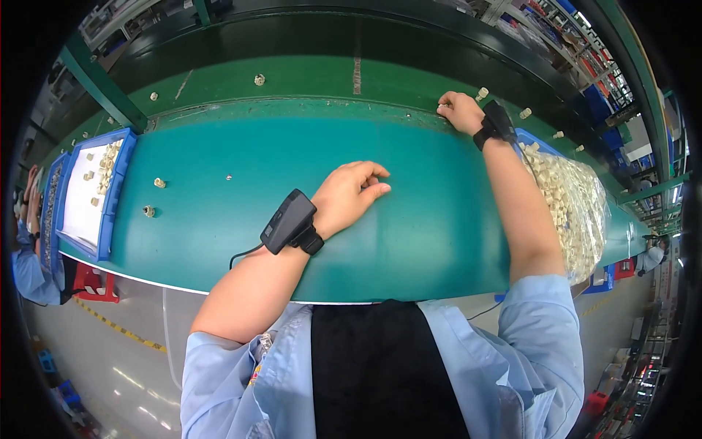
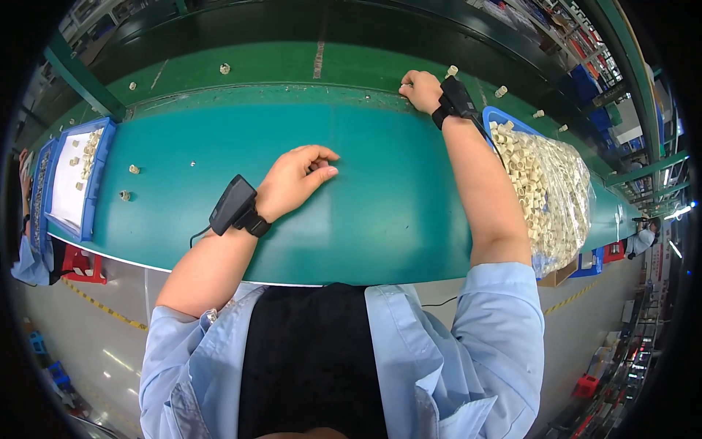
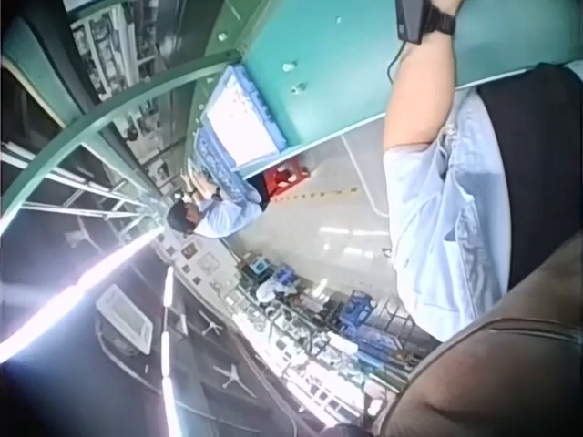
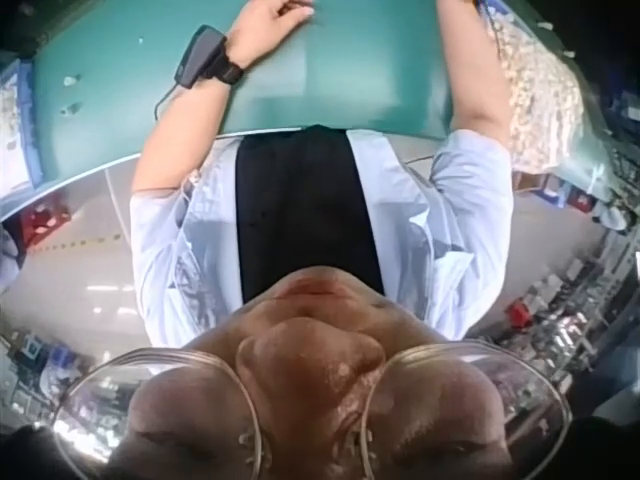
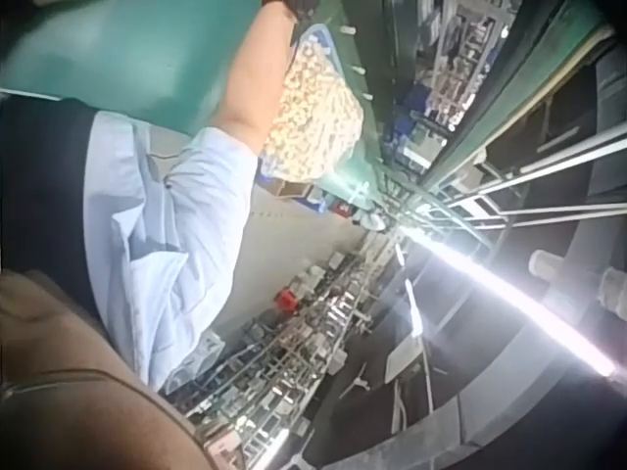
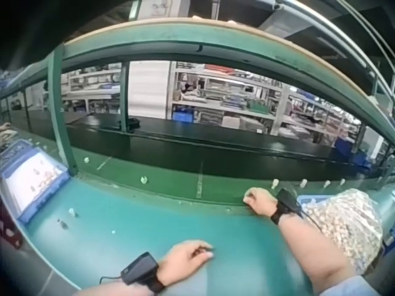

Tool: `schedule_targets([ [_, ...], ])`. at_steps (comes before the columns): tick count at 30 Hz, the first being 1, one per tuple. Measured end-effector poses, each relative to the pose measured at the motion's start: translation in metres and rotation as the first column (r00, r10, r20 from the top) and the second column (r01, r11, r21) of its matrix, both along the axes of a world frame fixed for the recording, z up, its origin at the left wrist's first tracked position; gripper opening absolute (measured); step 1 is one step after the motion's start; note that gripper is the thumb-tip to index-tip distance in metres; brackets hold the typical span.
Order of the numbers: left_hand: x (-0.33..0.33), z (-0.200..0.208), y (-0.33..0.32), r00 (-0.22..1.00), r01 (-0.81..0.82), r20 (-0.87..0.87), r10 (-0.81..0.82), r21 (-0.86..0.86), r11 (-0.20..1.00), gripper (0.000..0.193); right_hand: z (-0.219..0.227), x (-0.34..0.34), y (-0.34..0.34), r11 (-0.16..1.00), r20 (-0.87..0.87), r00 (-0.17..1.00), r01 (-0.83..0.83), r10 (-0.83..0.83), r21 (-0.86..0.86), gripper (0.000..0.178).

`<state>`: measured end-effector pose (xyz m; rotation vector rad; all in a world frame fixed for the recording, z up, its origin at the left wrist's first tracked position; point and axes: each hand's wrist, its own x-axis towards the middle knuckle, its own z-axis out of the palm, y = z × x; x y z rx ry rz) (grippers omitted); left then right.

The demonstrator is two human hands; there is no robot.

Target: The person assembles components by hand, picking up a base from the conveyor belt and a cap from a blue tray, fitting them together, and placing the completed assembly back onto the belt.

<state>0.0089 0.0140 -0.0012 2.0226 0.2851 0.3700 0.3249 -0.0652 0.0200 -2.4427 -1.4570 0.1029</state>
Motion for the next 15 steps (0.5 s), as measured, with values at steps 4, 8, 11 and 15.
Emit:
schedule_targets([
  [4, 0.002, -0.012, 0.005, 0.997, -0.026, 0.063, 0.05, -0.338, 0.941, 0.026, 0.016, -0.061, -0.001, 0.923, -0.189, 0.955, -0.149, 0.227, 0.356, 0.018],
  [8, -0.005, 0.003, -0.001, 0.986, 0.095, 0.161, 0.037, -0.738, 0.668, 0.027, 0.042, -0.162, -0.026, 0.759, 0.101, 0.847, -0.515, 0.522, 0.399, 0.024],
  [11, -0.006, 0.008, -0.003, 0.971, 0.215, 0.237, -0.035, -0.802, 0.557, 0.03, 0.04, -0.204, -0.047, 0.794, 0.258, 0.847, -0.528, 0.465, 0.302, 0.033],
  [15, -0.006, 0.011, -0.01, 0.942, 0.328, 0.297, -0.155, -0.725, 0.605, 0.034, 0.032, -0.213, -0.063, 0.846, 0.086, 0.938, -0.339, 0.335, 0.411, 0.038],
])
